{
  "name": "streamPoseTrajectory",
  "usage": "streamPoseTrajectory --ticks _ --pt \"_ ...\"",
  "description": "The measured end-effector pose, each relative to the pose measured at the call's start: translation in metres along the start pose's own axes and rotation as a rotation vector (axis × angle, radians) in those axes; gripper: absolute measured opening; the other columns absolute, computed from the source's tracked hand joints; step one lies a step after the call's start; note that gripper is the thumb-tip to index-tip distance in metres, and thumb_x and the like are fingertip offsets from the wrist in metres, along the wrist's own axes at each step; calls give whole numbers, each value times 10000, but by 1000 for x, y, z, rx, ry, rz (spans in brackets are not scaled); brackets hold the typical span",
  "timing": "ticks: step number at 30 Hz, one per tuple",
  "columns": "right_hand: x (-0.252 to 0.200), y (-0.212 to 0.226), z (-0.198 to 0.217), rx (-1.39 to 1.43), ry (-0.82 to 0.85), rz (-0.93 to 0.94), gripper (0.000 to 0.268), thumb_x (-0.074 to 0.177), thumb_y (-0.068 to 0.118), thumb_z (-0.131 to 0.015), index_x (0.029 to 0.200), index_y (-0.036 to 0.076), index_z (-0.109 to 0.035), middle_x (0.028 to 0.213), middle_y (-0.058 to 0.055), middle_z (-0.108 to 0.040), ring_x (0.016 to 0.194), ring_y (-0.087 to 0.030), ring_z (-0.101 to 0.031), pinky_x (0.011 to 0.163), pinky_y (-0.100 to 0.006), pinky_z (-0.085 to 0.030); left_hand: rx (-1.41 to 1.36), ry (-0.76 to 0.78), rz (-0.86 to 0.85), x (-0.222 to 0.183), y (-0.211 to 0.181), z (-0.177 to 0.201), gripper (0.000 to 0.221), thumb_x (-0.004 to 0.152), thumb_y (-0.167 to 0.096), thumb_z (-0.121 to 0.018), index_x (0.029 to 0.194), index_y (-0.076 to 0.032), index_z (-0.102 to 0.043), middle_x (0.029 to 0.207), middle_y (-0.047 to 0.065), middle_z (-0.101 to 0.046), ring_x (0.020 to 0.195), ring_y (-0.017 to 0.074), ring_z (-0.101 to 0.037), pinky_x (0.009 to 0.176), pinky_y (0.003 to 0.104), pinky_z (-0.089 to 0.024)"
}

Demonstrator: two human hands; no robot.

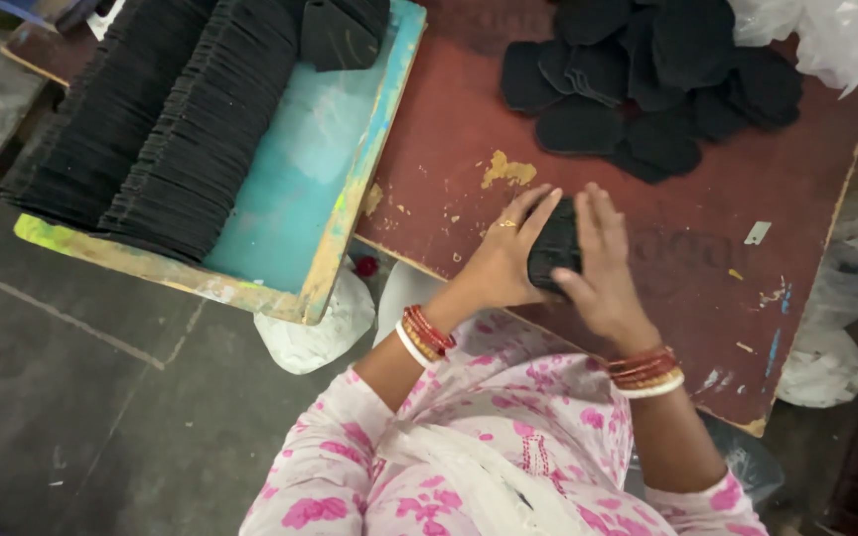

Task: Sorting and stacking small black fabric components on a production workbench.

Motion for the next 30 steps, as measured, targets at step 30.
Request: streamPoseTrajectory --ticks 30 --pt "-19 -35 2 -47 76 -107 1365 502 403 -958 1594 10 -240 1589 -282 -336 1480 -447 -338 1193 -519 -334 -168 211 2 -27 57 -6 1342 587 -304 -988 1622 -9 -186 1633 271 -303 1508 450 -337 1253 472 -325"
Point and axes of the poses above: each hand's wrist, its own x-axis towards the middle knuckle, its own z-axis out of the back of the hand, y = z × x, the point moved 4 cm from there along x, towards the middle knuckle
